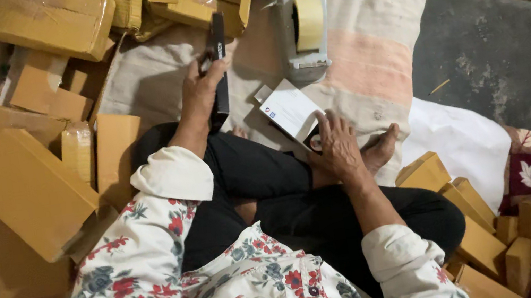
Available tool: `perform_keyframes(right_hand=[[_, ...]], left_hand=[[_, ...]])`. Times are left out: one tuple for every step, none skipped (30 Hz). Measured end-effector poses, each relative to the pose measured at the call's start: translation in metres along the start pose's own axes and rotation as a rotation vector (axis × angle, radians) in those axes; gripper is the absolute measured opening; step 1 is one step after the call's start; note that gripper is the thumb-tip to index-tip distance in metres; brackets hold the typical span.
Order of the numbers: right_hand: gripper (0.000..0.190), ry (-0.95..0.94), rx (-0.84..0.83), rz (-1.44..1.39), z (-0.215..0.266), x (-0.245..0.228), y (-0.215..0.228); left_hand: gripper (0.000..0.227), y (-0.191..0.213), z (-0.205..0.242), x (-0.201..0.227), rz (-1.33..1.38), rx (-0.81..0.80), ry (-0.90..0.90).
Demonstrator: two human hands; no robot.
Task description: The person unpacks a smartwatch box, removes the watch and accessories, briefly handles the watch, then repacks the items into the box and places it into a cardboard shipping box. The person then seals the shipping box with tape.
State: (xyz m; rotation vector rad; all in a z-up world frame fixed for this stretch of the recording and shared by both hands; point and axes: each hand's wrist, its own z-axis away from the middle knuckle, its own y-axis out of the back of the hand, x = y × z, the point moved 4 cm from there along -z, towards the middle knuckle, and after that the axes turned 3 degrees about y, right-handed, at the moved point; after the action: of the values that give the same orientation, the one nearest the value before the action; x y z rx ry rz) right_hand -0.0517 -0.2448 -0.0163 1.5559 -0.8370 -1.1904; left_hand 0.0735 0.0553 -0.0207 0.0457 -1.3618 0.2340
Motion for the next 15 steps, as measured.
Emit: perform_keyframes(right_hand=[[0.091, -0.043, -0.025, -0.099, 0.000, 0.006, 0.003], [0.093, -0.078, -0.050, -0.203, -0.001, 0.010, 0.009], [0.096, -0.113, -0.076, -0.306, -0.004, 0.012, 0.014], [0.095, -0.182, -0.042, -0.594, -0.001, 0.014, 0.021], [0.094, -0.255, -0.006, -0.882, 0.003, 0.015, 0.028], [0.093, -0.333, 0.034, -1.167, 0.005, 0.015, 0.034], [0.089, -0.350, 0.070, -1.395, 0.008, 0.013, 0.042], [0.087, -0.369, 0.124, -1.619, 0.014, 0.011, 0.052], [0.087, -0.385, 0.182, -1.842, 0.017, 0.010, 0.059], [0.087, -0.377, 0.176, -1.884, 0.018, 0.007, 0.064], [0.087, -0.368, 0.170, -1.926, 0.019, 0.003, 0.066], [0.087, -0.357, 0.163, -1.972, 0.019, -0.001, 0.066], [0.087, -0.375, 0.180, -1.981, 0.020, -0.001, 0.067], [0.086, -0.390, 0.197, -1.990, 0.020, 0.000, 0.066], [0.085, -0.406, 0.213, -2.000, 0.020, 0.003, 0.065]], left_hand=[[0.055, -0.003, -0.004, -0.014, 0.150, -0.014, 0.156], [0.053, -0.002, -0.008, -0.024, 0.299, -0.024, 0.307], [0.053, 0.000, -0.014, -0.027, 0.271, -0.001, 0.327], [0.053, -0.001, -0.013, -0.034, 0.243, 0.024, 0.360], [0.054, -0.001, -0.010, -0.038, 0.214, 0.049, 0.393], [0.057, 0.000, -0.009, -0.036, 0.138, 0.067, 0.313], [0.061, 0.000, -0.007, -0.031, 0.060, 0.085, 0.233], [0.065, -0.004, -0.007, -0.023, -0.018, 0.089, 0.149], [0.073, -0.005, -0.007, -0.017, -0.182, 0.137, 0.128], [0.081, -0.006, -0.006, -0.010, -0.348, 0.183, 0.106], [0.089, -0.007, -0.005, -0.003, -0.514, 0.228, 0.081], [0.092, -0.007, -0.003, 0.003, -0.634, 0.244, 0.064], [0.096, -0.010, 0.000, 0.007, -0.755, 0.260, 0.046], [0.099, -0.013, 0.003, 0.010, -0.876, 0.277, 0.025], [0.101, -0.019, 0.006, 0.013, -0.966, 0.258, -0.002]])
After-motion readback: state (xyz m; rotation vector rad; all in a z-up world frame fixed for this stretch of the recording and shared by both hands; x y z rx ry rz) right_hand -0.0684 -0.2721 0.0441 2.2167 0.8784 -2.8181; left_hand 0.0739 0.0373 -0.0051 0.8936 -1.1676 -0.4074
